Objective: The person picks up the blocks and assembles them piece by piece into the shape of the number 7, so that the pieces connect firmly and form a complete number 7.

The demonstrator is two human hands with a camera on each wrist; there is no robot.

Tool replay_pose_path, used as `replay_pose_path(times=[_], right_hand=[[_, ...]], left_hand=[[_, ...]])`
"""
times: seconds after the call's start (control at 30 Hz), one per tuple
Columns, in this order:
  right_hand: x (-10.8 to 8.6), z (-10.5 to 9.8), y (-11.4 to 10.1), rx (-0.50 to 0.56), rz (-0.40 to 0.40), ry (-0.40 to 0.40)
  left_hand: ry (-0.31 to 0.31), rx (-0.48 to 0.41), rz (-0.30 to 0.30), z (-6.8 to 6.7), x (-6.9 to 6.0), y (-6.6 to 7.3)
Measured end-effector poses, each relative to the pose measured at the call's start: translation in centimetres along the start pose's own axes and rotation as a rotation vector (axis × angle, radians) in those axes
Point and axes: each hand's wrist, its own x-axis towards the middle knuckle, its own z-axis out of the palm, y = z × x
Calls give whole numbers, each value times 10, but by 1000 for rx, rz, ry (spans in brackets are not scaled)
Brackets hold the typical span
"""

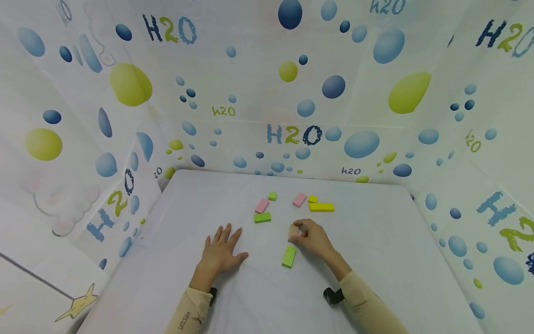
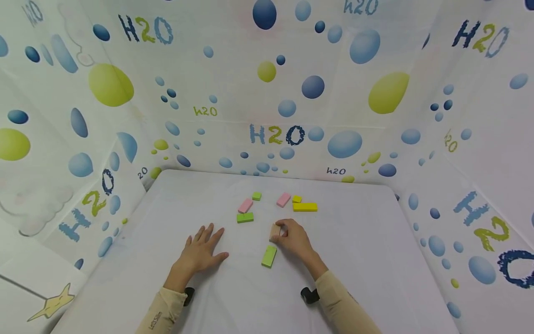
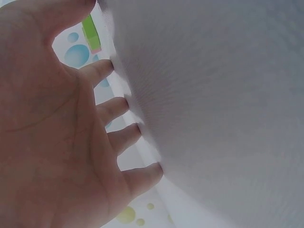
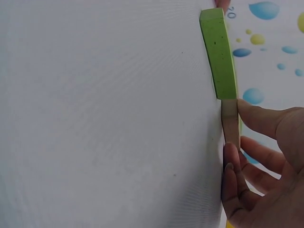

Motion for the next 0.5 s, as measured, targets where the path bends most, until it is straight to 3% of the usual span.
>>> replay_pose_path(times=[0.5], right_hand=[[-7,-1,-1,-27,33,-3]], left_hand=[[6,1,-1,2,0,-2]])
